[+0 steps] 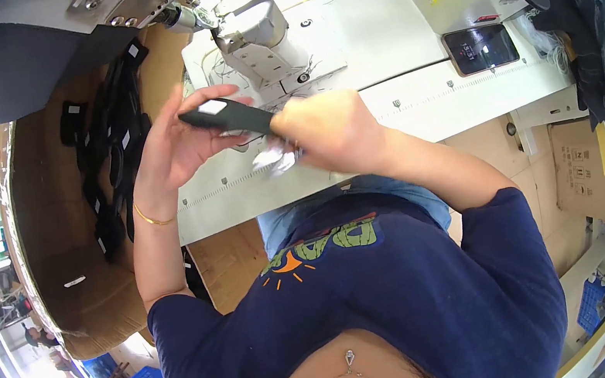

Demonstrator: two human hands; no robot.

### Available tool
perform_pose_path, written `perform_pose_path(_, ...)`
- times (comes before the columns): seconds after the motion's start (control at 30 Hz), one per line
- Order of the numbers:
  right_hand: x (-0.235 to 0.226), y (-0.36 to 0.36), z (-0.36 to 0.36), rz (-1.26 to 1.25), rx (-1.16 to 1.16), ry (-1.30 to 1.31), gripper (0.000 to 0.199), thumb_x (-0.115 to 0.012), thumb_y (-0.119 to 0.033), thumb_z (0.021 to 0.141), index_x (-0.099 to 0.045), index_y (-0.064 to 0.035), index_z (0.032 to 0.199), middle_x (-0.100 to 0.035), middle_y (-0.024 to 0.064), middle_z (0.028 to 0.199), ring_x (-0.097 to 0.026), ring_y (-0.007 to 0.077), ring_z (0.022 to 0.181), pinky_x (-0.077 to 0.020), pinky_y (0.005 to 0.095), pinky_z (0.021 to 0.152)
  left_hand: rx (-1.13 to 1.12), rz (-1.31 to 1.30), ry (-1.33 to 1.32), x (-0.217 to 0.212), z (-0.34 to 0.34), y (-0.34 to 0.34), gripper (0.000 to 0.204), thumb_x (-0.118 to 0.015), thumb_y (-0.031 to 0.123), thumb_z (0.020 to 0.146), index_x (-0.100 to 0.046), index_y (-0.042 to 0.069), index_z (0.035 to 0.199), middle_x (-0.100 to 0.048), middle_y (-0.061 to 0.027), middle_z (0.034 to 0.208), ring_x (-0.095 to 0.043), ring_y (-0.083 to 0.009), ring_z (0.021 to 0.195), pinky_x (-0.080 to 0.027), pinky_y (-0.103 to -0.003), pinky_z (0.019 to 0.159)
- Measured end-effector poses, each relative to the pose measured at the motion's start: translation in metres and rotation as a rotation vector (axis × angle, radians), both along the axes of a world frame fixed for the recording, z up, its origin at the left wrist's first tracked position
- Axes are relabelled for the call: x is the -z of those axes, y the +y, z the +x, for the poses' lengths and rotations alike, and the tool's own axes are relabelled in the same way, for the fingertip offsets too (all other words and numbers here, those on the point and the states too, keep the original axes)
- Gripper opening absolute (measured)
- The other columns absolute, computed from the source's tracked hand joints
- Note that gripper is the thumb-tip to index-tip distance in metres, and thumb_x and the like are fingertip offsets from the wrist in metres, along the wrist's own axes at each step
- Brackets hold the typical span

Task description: Trimming excess material or threads from black shoe components using a small hand tool at a sewing workstation in a shoe factory.

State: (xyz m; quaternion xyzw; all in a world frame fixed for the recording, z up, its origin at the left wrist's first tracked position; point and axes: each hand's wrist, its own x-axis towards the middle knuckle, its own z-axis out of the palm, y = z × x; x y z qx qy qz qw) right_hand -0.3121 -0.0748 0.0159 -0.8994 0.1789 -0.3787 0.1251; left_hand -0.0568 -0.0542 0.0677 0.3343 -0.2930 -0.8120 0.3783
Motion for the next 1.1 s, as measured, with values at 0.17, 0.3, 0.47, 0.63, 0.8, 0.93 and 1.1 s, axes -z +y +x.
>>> perform_pose_path(0.17, 0.009, -0.007, -0.001, 0.922, -0.016, -0.371, 0.024, -0.064, -0.026, 0.095, -0.063, -0.0022, 0.09, -0.054, 0.0013, 0.069, -0.048, 0.008, 0.061, -0.0417, 0.0266, 0.057, -0.163, -0.355, -0.482, 0.012, -0.006, 0.008, 0.038, -0.066, 0.017, 0.091, -0.059, -0.001, 0.124, -0.068, -0.0062, 0.107, -0.063, -0.0129, 0.096, -0.049, -0.027, 0.091)
perform_pose_path(0.3, 0.016, -0.021, 0.004, 1.157, -0.075, -0.339, 0.035, -0.054, -0.036, 0.1, -0.065, -0.0035, 0.092, -0.053, -0.0033, 0.07, -0.047, 0.0065, 0.067, -0.0401, 0.0226, 0.061, -0.099, -0.243, -0.309, 0.011, -0.001, 0.005, 0.038, -0.07, 0.01, 0.086, -0.061, -0.002, 0.121, -0.069, -0.0056, 0.105, -0.064, -0.0113, 0.095, -0.049, -0.026, 0.089)
perform_pose_path(0.47, 0.005, -0.024, 0.013, 0.86, -0.137, -0.304, 0.028, -0.057, -0.03, 0.099, -0.065, -0.0032, 0.093, -0.056, -0.0027, 0.071, -0.049, 0.0048, 0.068, -0.0418, 0.0228, 0.061, -0.042, -0.214, -0.308, 0.01, -0.002, 0.005, 0.037, -0.069, 0.01, 0.086, -0.061, -0.002, 0.119, -0.069, -0.006, 0.105, -0.064, -0.0114, 0.094, -0.049, -0.026, 0.089)
perform_pose_path(0.63, 0.012, -0.011, 0.011, 1.235, -0.058, -0.235, 0.029, -0.069, -0.03, 0.091, -0.067, -0.0015, 0.096, -0.063, -0.002, 0.079, -0.055, 0.007, 0.075, -0.0458, 0.0247, 0.065, -0.068, -0.224, -0.366, 0.018, -0.012, 0.008, 0.034, -0.068, 0.013, 0.087, -0.062, -0.003, 0.117, -0.069, -0.0046, 0.103, -0.063, -0.0112, 0.093, -0.049, -0.025, 0.087)
perform_pose_path(0.8, -0.016, -0.066, -0.053, 1.092, -0.042, 0.505, 0.05, -0.075, -0.038, 0.076, -0.068, 0.0026, 0.104, -0.067, 0.0044, 0.081, -0.06, 0.0134, 0.078, -0.0486, 0.0284, 0.072, -0.383, -0.907, -1.92, 0.047, 0.018, 0.017, 0.045, -0.067, 0.032, 0.088, -0.059, -0.006, 0.109, -0.062, -0.0214, 0.106, -0.061, -0.0312, 0.097, -0.05, -0.038, 0.083)
perform_pose_path(0.93, -0.045, -0.125, -0.087, 0.709, 0.495, 0.24, 0.052, -0.071, -0.049, 0.078, -0.07, 0.0006, 0.095, -0.064, 0.0033, 0.075, -0.056, 0.0104, 0.07, -0.0433, 0.0292, 0.062, -0.317, -0.403, -2.49, 0.074, 0.085, 0.012, 0.038, -0.066, 0.014, 0.083, -0.052, -0.007, 0.111, -0.056, -0.0244, 0.109, -0.056, -0.0399, 0.103, -0.054, -0.043, 0.082)
perform_pose_path(1.1, -0.039, -0.124, -0.055, 0.59, 0.591, 0.07, 0.047, -0.067, -0.048, 0.086, -0.068, -0.0013, 0.088, -0.053, -0.0006, 0.062, -0.045, 0.0077, 0.061, -0.0368, 0.0269, 0.057, -0.444, -0.456, -2.714, 0.074, 0.09, 0.012, 0.036, -0.064, 0.004, 0.08, -0.052, -0.004, 0.113, -0.056, -0.0176, 0.099, -0.058, -0.0333, 0.094, -0.058, -0.035, 0.07)
